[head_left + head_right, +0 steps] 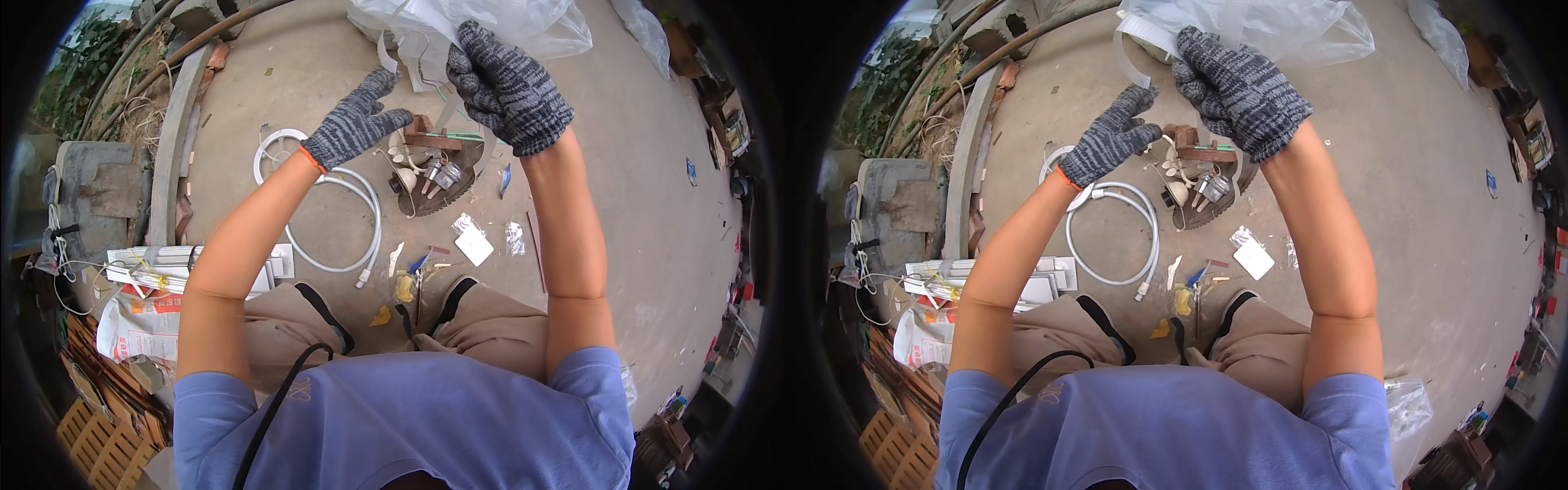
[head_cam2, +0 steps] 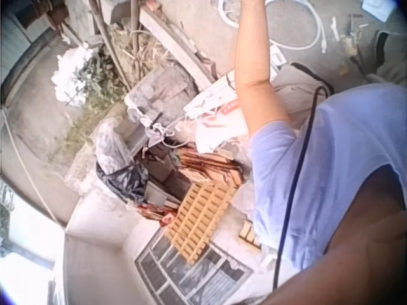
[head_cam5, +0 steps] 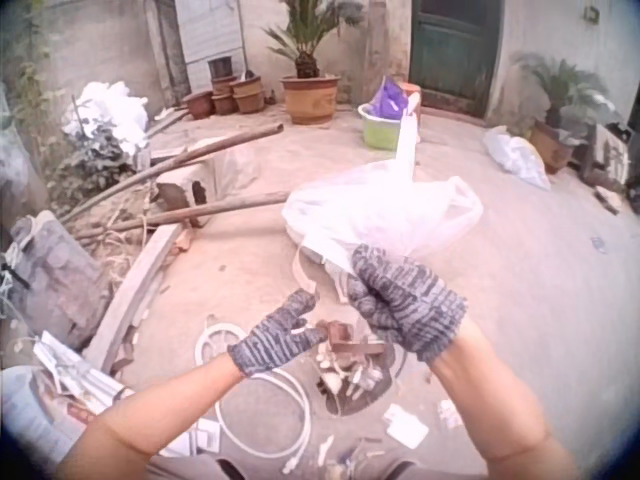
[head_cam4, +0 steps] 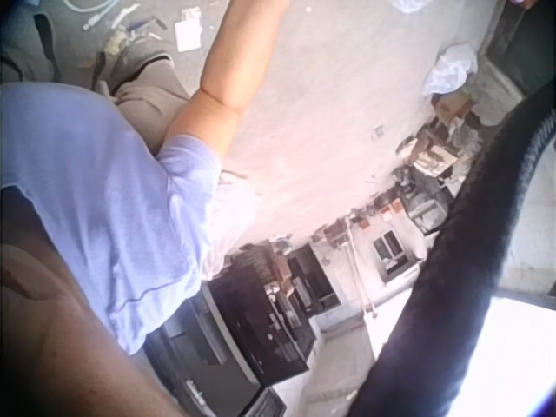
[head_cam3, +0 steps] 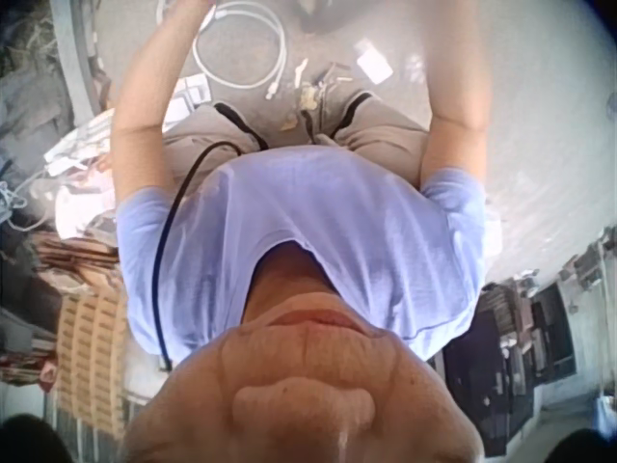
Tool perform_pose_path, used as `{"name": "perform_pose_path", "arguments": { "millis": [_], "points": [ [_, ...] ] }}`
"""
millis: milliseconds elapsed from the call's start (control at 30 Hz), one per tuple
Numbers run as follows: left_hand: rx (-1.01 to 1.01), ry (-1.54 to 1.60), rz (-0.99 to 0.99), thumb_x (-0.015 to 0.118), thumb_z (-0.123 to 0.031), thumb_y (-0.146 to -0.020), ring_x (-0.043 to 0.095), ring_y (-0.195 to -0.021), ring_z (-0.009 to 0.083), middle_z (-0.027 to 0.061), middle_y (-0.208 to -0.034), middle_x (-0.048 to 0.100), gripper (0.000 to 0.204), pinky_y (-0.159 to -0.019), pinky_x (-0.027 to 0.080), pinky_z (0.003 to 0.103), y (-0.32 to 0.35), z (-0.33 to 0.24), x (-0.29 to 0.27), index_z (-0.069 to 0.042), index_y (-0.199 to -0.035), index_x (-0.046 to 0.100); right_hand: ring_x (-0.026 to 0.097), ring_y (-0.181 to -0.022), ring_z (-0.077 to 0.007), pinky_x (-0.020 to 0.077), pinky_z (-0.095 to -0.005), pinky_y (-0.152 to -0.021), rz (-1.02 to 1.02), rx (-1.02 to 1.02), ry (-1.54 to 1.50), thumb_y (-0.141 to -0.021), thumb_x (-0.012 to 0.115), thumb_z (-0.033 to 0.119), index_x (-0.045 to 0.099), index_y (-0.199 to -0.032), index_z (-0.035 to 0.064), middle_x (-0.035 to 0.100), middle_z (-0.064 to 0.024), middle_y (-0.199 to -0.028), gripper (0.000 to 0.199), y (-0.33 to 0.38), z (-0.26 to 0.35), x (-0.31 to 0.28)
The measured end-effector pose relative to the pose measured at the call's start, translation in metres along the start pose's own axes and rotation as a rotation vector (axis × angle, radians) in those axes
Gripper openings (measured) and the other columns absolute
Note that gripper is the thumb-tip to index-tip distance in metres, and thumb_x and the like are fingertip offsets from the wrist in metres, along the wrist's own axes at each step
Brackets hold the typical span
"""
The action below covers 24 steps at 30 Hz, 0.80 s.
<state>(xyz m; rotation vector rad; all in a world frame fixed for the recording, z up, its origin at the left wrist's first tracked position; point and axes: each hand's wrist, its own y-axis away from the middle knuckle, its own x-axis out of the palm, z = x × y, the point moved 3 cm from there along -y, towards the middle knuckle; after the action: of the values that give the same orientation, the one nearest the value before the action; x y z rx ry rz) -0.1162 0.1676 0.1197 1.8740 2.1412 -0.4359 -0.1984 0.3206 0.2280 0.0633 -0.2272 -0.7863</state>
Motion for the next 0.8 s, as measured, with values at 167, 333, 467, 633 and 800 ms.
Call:
{"name": "perform_pose_path", "arguments": {
  "millis": [167, 333, 467, 633, 800],
  "points": [
    [0.247, 0.054, 0.145, 0.058, -0.025, -0.076, 0.043, -0.106, 0.0272, 0.0160, -0.121, 0.038, 0.050, -0.086, 0.037, 0.030, -0.010, -0.022, 0.045, -0.003, -0.117, 0.040, 0.046, -0.053, -0.0088, 0.0372, -0.0206, -0.048, 0.233, 0.003, -0.269, -0.077, 0.052, 0.017, 0.052, -0.085, 0.0048, 0.051, -0.0039, -0.065, 0.014, 0.006, 0.026, -0.011],
    [0.863, -0.563, -0.075, 0.056, -0.015, -0.071, 0.051, -0.091, 0.0264, 0.0132, -0.104, 0.051, 0.038, -0.078, 0.042, 0.034, -0.007, -0.066, 0.040, -0.006, -0.108, 0.049, 0.032, -0.029, -0.0063, 0.0241, -0.0171, -0.027, 0.126, -0.025, -0.211, -0.083, 0.046, 0.034, 0.048, -0.066, 0.0096, 0.043, 0.0002, -0.046, 0.030, 0.017, 0.078, 0.023],
    [0.953, -0.616, -0.122, 0.058, -0.014, -0.070, 0.053, -0.086, 0.0215, 0.0083, -0.093, 0.056, 0.031, -0.073, 0.044, 0.034, -0.012, -0.076, 0.035, -0.008, -0.099, 0.053, 0.032, -0.029, -0.0061, 0.0240, -0.0169, -0.027, 0.118, -0.002, -0.243, -0.083, 0.046, 0.034, 0.048, -0.067, 0.0100, 0.043, 0.0005, -0.047, 0.029, 0.014, 0.080, 0.029],
    [0.243, 0.324, 0.095, 0.060, -0.016, -0.073, 0.052, -0.079, 0.0145, 0.0054, -0.084, 0.057, 0.023, -0.068, 0.042, 0.029, -0.015, -0.073, 0.050, -0.005, -0.091, 0.054, 0.047, -0.048, -0.0058, 0.0345, -0.0158, -0.038, 0.177, -0.024, -0.419, -0.081, 0.051, 0.022, 0.056, -0.082, 0.0044, 0.053, -0.0020, -0.064, 0.018, -0.010, 0.037, 0.013],
    [0.795, -0.428, -0.346, 0.049, -0.010, -0.074, 0.055, -0.077, 0.0216, 0.0102, -0.084, 0.057, 0.014, -0.067, 0.044, 0.030, -0.008, -0.044, 0.089, -0.004, -0.083, 0.057, 0.036, -0.038, -0.0091, 0.0278, -0.0183, -0.031, -0.080, 0.116, -0.532, -0.085, 0.044, 0.029, 0.045, -0.071, 0.0089, 0.046, -0.0028, -0.057, 0.025, -0.025, 0.011, 0.008]
  ]
}}
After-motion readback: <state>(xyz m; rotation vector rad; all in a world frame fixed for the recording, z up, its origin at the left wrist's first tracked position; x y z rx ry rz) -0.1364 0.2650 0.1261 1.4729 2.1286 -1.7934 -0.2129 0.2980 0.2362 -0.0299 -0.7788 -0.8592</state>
